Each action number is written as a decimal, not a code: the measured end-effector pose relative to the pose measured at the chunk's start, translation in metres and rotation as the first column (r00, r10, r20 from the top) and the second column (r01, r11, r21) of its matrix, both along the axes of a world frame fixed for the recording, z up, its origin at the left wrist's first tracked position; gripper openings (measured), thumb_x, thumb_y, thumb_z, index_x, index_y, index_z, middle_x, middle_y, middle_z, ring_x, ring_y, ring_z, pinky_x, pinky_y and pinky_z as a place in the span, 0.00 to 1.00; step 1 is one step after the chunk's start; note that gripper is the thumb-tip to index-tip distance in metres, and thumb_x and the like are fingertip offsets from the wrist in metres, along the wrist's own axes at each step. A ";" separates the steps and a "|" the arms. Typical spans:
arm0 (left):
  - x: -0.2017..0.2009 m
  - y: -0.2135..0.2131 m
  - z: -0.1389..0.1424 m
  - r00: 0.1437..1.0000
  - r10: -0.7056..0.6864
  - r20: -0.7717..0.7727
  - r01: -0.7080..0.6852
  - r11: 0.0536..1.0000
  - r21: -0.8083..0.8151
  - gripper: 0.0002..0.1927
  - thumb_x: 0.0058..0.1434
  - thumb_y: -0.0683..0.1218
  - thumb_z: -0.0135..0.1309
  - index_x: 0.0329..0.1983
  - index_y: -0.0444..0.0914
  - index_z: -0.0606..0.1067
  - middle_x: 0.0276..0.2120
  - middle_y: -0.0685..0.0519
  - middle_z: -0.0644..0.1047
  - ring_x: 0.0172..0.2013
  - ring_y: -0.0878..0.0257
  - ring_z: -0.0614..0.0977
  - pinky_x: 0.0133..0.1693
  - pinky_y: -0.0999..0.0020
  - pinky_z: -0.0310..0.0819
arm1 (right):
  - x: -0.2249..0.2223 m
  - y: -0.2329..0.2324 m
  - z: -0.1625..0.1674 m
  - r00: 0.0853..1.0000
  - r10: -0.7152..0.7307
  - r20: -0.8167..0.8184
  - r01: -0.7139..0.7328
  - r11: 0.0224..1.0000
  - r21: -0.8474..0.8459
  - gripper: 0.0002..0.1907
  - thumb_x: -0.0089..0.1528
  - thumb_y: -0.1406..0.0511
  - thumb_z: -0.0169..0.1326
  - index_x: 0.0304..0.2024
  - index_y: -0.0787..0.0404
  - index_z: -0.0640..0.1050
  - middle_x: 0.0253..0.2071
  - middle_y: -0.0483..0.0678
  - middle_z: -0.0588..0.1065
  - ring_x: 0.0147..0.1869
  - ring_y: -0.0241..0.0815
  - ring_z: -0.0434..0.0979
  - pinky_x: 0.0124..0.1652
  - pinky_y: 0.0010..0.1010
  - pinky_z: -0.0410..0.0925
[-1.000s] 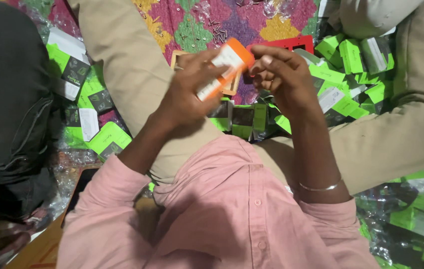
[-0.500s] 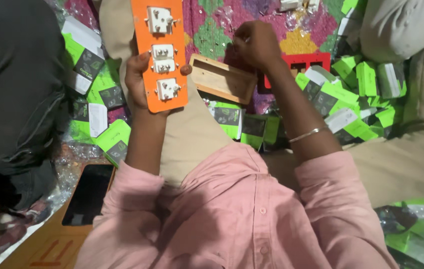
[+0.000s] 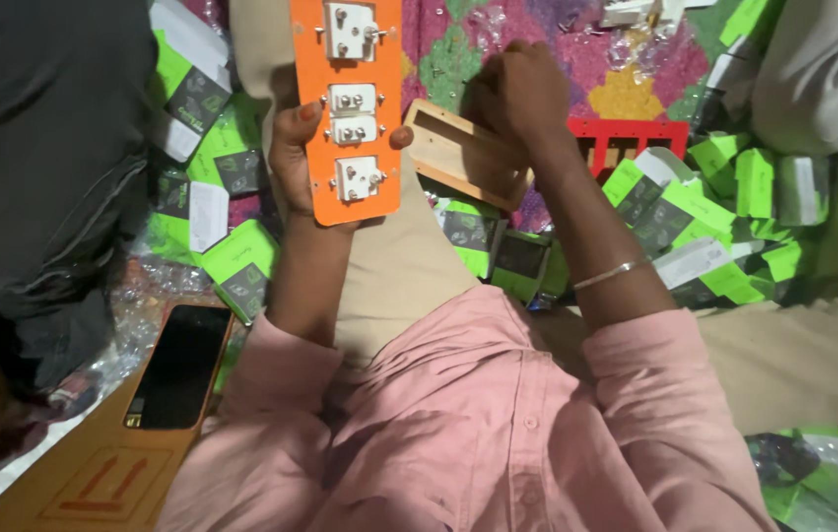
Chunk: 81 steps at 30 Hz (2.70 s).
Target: The person sits on the floor and assembles electrical switch and socket modules into colored plastic mounting plates, pressing white switch and socket units into the plate openings and fitting screws by hand. They work through several plates one at a time, holding each plate while seating the components.
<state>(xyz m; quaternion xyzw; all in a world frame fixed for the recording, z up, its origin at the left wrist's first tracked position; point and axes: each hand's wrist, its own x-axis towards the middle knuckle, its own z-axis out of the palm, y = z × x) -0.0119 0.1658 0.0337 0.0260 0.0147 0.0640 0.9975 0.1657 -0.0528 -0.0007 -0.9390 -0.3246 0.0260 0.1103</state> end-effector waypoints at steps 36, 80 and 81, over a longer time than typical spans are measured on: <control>0.008 -0.108 0.003 0.926 -0.378 0.019 0.373 0.920 0.118 0.30 0.69 0.41 0.49 0.75 0.42 0.62 0.65 0.44 0.71 0.59 0.51 0.76 0.48 0.48 0.81 | -0.118 -0.068 0.142 0.990 -0.125 -0.069 0.140 0.754 0.642 0.12 0.62 0.73 0.67 0.48 0.66 0.82 0.41 0.52 0.82 0.44 0.40 0.86 0.43 0.27 0.77; 0.002 -0.097 0.010 0.924 -0.378 -0.047 0.381 0.919 0.099 0.34 0.63 0.42 0.48 0.74 0.44 0.60 0.67 0.41 0.68 0.62 0.45 0.75 0.49 0.44 0.80 | -0.112 -0.067 0.132 0.993 -0.050 -0.107 0.109 0.739 0.665 0.08 0.60 0.70 0.67 0.42 0.59 0.84 0.41 0.46 0.80 0.47 0.41 0.83 0.47 0.31 0.75; 0.001 -0.095 0.010 0.925 -0.378 -0.020 0.378 0.921 0.093 0.34 0.64 0.42 0.49 0.76 0.44 0.60 0.68 0.40 0.68 0.62 0.44 0.75 0.50 0.44 0.79 | -0.113 -0.065 0.132 0.992 -0.058 -0.115 0.120 0.739 0.662 0.08 0.60 0.70 0.67 0.42 0.58 0.84 0.41 0.46 0.80 0.46 0.40 0.83 0.46 0.31 0.75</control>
